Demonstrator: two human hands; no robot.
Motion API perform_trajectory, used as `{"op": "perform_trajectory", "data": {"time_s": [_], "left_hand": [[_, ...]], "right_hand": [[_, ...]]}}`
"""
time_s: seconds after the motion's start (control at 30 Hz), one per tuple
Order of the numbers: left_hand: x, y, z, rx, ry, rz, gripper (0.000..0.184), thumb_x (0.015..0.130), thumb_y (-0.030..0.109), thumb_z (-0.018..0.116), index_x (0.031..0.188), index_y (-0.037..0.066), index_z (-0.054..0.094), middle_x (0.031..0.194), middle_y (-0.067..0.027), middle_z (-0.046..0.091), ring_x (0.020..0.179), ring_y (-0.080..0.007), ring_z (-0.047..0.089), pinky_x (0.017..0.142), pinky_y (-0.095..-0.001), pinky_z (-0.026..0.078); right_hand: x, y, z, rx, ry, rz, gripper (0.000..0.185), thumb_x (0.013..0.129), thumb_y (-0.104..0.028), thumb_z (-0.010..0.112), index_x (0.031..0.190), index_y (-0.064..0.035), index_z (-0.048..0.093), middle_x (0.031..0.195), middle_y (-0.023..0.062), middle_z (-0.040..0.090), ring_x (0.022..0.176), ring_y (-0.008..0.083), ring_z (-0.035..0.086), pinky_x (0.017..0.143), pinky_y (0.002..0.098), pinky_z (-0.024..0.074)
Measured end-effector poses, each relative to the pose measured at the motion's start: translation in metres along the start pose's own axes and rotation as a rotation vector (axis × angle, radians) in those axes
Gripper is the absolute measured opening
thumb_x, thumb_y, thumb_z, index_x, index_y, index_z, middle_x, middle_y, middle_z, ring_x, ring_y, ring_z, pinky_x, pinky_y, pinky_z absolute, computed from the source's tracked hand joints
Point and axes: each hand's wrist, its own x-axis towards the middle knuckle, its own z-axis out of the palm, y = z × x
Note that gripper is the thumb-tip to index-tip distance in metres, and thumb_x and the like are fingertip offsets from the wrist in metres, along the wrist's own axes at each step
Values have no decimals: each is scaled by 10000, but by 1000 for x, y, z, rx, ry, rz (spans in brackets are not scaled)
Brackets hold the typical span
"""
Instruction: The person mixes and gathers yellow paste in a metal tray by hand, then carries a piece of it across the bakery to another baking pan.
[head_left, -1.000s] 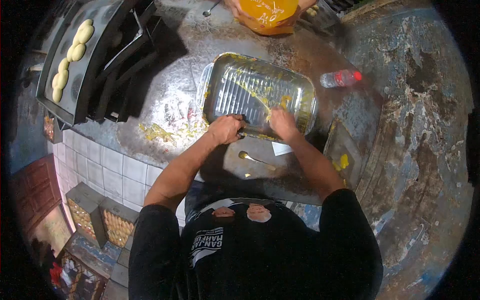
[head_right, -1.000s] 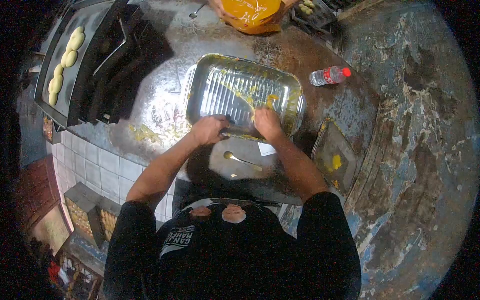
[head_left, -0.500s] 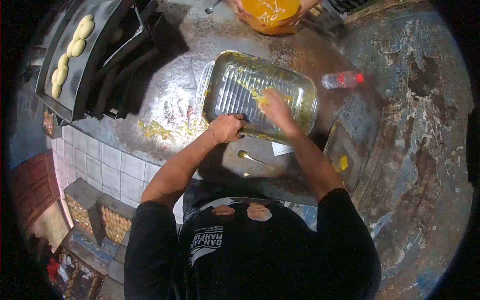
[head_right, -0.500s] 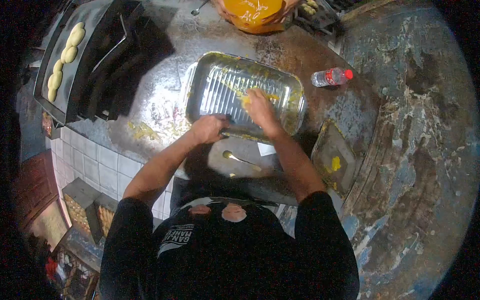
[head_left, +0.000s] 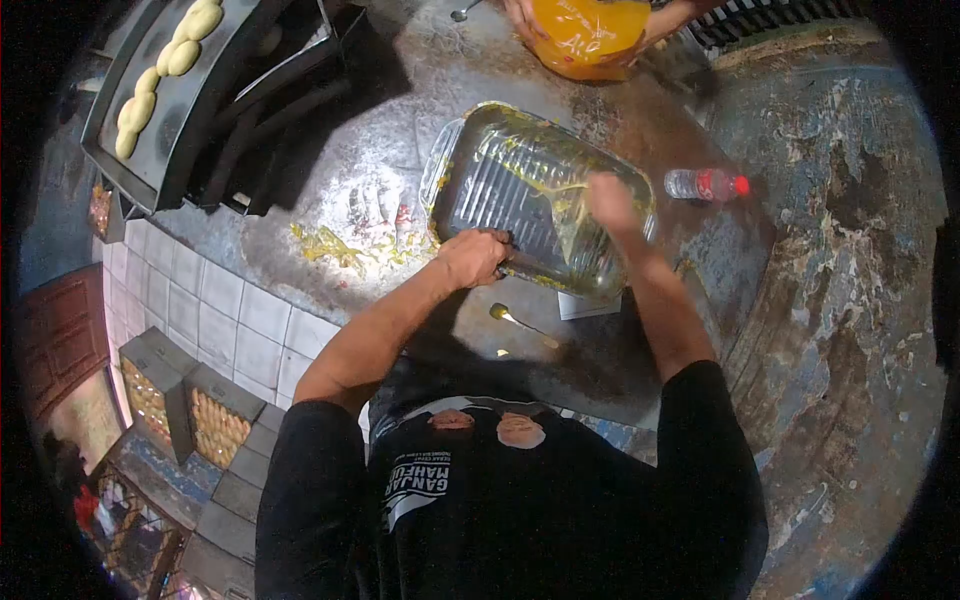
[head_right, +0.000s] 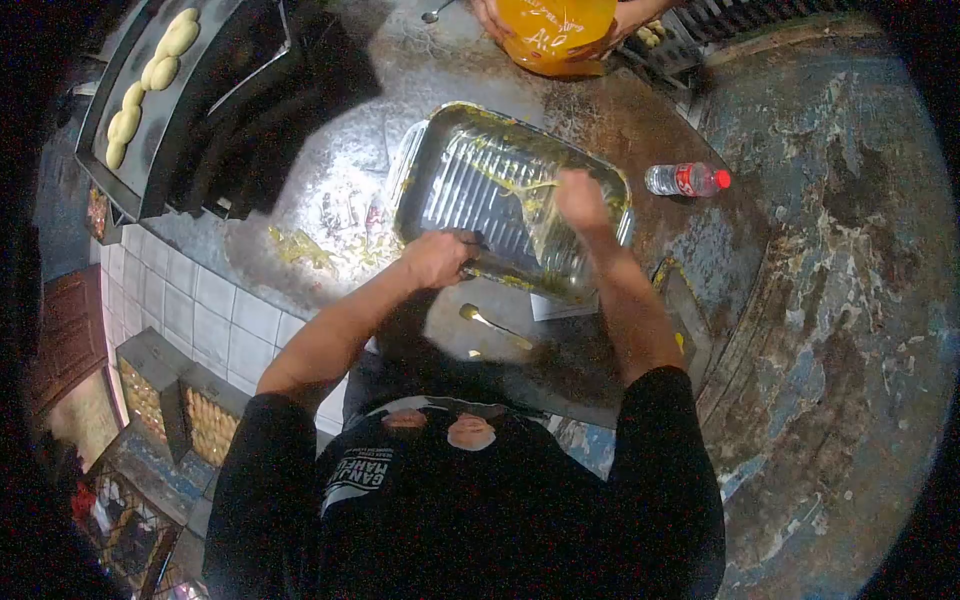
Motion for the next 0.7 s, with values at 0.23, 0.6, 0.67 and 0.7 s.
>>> {"op": "perform_trajectory", "data": {"time_s": [0.23,0.6,0.67,0.7], "left_hand": [[4,3,-7,6,-34,49,419,792,237,740,1190,117,687,1273,-125,634,1034,-371,680,873,-494,565],[6,-4,7,-31,1,9,473,735,210,766,1195,135,686,1233,-121,648,1022,-367,681,881,-466,567],[4,-4,4,-34,20,19,461,740,210,762,1190,136,687,1220,-124,651,1019,-367,681,880,-467,566],[3,-4,4,-30,30,37,450,746,210,758,1184,137,688,1208,-127,655,1016,-367,681,878,-469,566]], "right_hand": [[1,-52,18,307,225,-45,224,877,-105,596,1066,-20,683,1143,232,679,1070,400,654,937,481,520],[38,-113,28,-184,22,-138,111,838,-20,611,835,18,715,852,217,715,787,344,734,683,419,603],[41,-106,22,-259,-49,-95,115,847,-22,602,844,2,714,892,236,717,838,358,734,711,427,603],[42,-102,20,-262,-53,-98,115,847,-22,602,844,2,714,892,236,717,838,358,734,711,427,603]]}}
